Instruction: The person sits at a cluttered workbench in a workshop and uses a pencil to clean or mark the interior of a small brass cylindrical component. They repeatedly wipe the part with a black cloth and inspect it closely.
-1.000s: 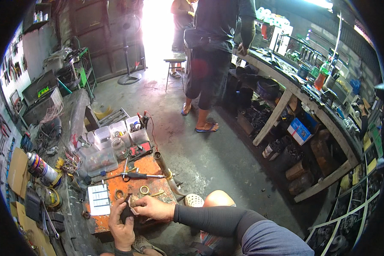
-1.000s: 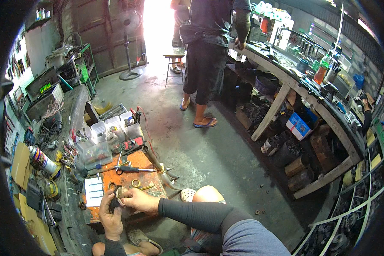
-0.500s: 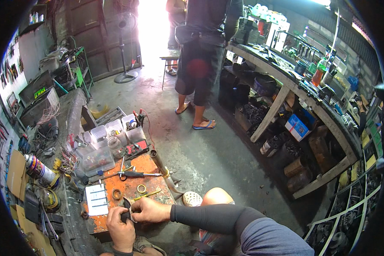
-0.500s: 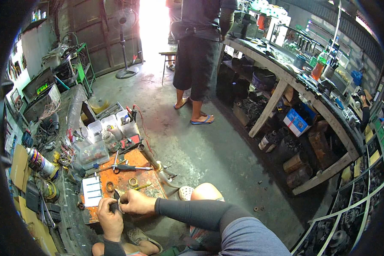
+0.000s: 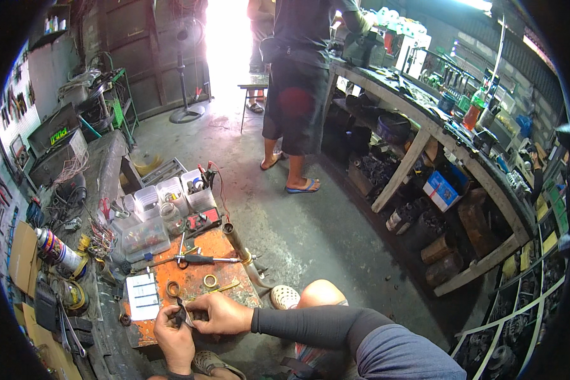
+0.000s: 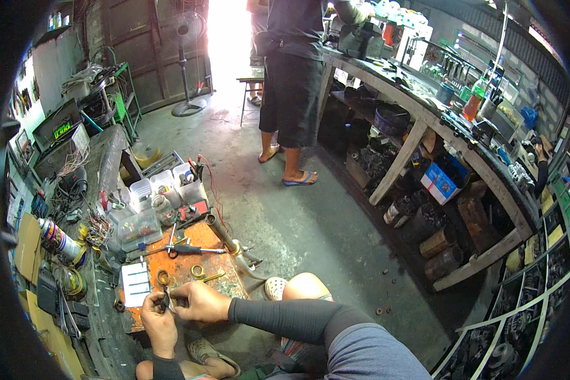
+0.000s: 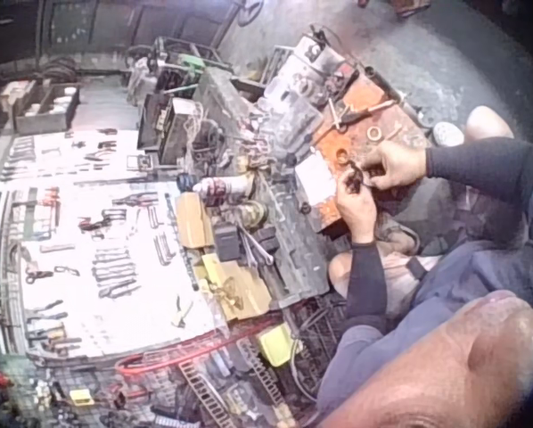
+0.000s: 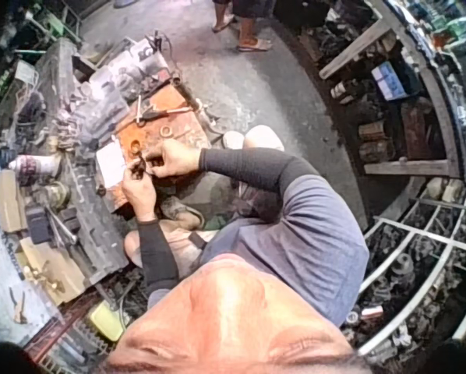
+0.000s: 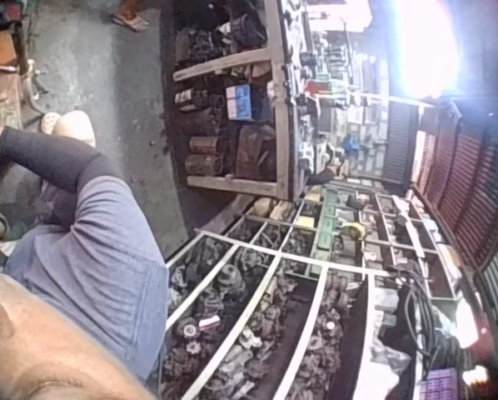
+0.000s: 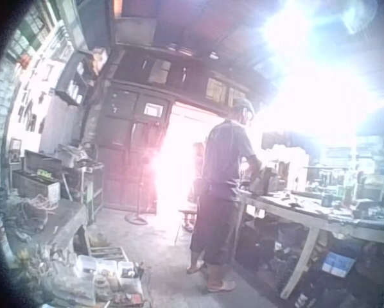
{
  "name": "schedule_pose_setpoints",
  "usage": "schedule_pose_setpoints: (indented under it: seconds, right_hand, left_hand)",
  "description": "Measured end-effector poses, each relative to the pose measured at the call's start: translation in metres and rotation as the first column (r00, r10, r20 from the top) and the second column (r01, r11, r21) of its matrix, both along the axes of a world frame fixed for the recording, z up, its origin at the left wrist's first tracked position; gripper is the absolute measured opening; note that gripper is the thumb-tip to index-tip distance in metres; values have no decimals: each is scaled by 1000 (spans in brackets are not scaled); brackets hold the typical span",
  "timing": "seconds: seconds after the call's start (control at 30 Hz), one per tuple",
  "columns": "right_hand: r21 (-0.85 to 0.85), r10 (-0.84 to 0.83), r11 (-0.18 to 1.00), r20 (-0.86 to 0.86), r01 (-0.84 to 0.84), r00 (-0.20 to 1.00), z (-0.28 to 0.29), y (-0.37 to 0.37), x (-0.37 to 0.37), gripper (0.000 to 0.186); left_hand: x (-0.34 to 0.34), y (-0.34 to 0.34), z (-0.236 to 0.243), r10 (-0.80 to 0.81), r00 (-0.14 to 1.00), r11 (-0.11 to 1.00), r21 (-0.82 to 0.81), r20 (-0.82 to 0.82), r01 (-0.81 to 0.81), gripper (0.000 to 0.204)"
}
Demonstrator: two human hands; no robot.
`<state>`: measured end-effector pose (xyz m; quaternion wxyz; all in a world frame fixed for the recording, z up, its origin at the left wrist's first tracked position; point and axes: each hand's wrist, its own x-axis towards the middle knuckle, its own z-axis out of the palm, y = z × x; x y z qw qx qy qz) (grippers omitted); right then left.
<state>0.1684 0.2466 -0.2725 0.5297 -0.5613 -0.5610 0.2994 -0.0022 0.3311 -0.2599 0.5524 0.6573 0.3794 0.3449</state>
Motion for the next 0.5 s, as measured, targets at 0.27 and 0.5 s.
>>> schedule_pose_setpoints:
  seconds: [0.27, 0.5]
  right_hand:
    - [-152, 56, 986, -98, -71, 994, 11, 1, 0, 37]
    - [-82, 47, 995, -80, -54, 996, 13, 6, -5, 29]
  left_hand:
    - [-8, 6, -3, -42, 999, 997, 68, -26, 43, 31]
    - [-11, 9, -14, 89, 996, 983, 161, 4, -89, 27]
